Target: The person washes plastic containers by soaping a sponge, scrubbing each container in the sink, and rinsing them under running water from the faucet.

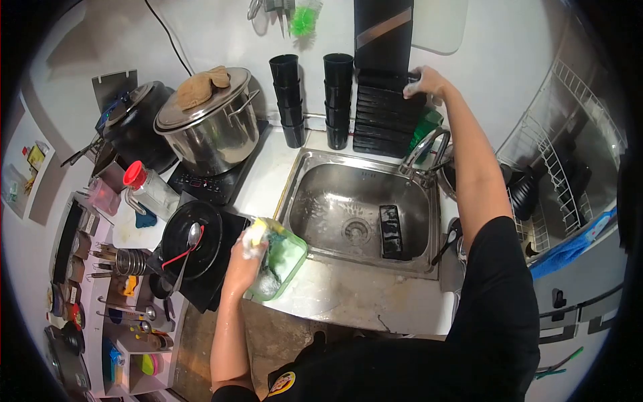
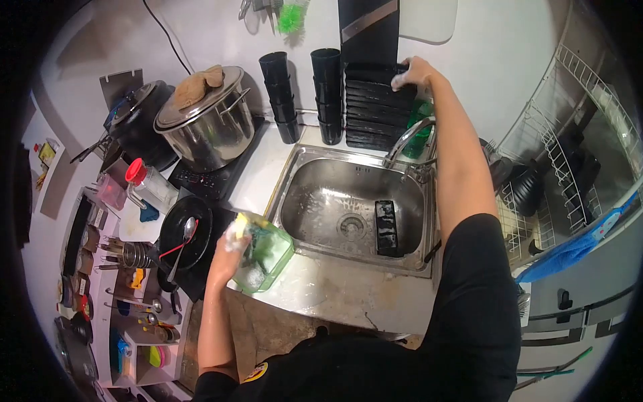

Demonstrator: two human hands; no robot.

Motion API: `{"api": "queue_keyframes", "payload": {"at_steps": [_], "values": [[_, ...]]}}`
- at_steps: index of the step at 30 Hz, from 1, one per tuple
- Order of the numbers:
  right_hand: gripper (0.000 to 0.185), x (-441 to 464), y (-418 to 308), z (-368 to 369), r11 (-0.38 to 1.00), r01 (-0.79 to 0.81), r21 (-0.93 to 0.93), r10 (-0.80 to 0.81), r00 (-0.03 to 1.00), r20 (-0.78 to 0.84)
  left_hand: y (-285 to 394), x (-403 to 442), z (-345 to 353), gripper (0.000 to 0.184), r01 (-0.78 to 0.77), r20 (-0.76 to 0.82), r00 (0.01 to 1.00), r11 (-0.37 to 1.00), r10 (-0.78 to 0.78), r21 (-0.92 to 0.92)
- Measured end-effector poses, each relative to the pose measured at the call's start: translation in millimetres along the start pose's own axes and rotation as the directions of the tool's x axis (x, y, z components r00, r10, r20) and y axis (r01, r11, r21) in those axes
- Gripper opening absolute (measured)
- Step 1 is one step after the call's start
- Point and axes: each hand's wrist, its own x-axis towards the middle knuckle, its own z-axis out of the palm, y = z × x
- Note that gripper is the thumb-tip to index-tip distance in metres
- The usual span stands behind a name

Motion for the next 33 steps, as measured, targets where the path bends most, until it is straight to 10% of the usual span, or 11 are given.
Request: {"api": "queue_keyframes", "payload": {"at_steps": [14, 20, 24, 27, 30, 31, 33], "values": [[0.065, -90, 34, -45, 0.759, 0.121, 0.64, 0.164, 0.915, -0.368, 26, 30, 9, 0.031, -0.054, -0.096, 0.995, 0.97, 0.032, -0.237], [0.058, -147, 11, -47, 0.364, 0.506, 0.782, 0.195, 0.779, -0.596, 64, 78, 38, 0.041, -0.068, 0.043, 0.993, 0.823, 0.111, -0.565], [0.032, -167, -61, 25, 0.316, 0.404, 0.858, -0.047, 0.91, -0.412, 131, 104, 65, 0.042, -0.099, 0.055, 0.98, 0.709, 0.191, -0.699], [0.038, -178, -90, 125, 0.287, 0.317, 0.904, 0.093, 0.93, -0.356, 137, 120, 96, 0.042, -0.256, -0.04, 0.939, 0.615, 0.342, -0.746], [0.036, -182, -92, 203, 0.187, 0.165, 0.968, 0.293, 0.932, -0.215, 115, 100, 151, 0.043, -0.372, -0.128, 0.927, 0.828, 0.351, -0.42], [0.038, -172, -75, 230, -0.194, 0.06, 0.979, 0.296, 0.955, 0.0, 113, 87, 161, 0.04, -0.406, -0.146, 0.914, 0.859, 0.379, -0.311], [0.047, -185, -57, 240, -0.289, -0.072, 0.955, 0.19, 0.973, 0.131, 85, 82, 176, 0.033, -0.51, -0.146, 0.859, 0.847, 0.491, -0.153]]}}
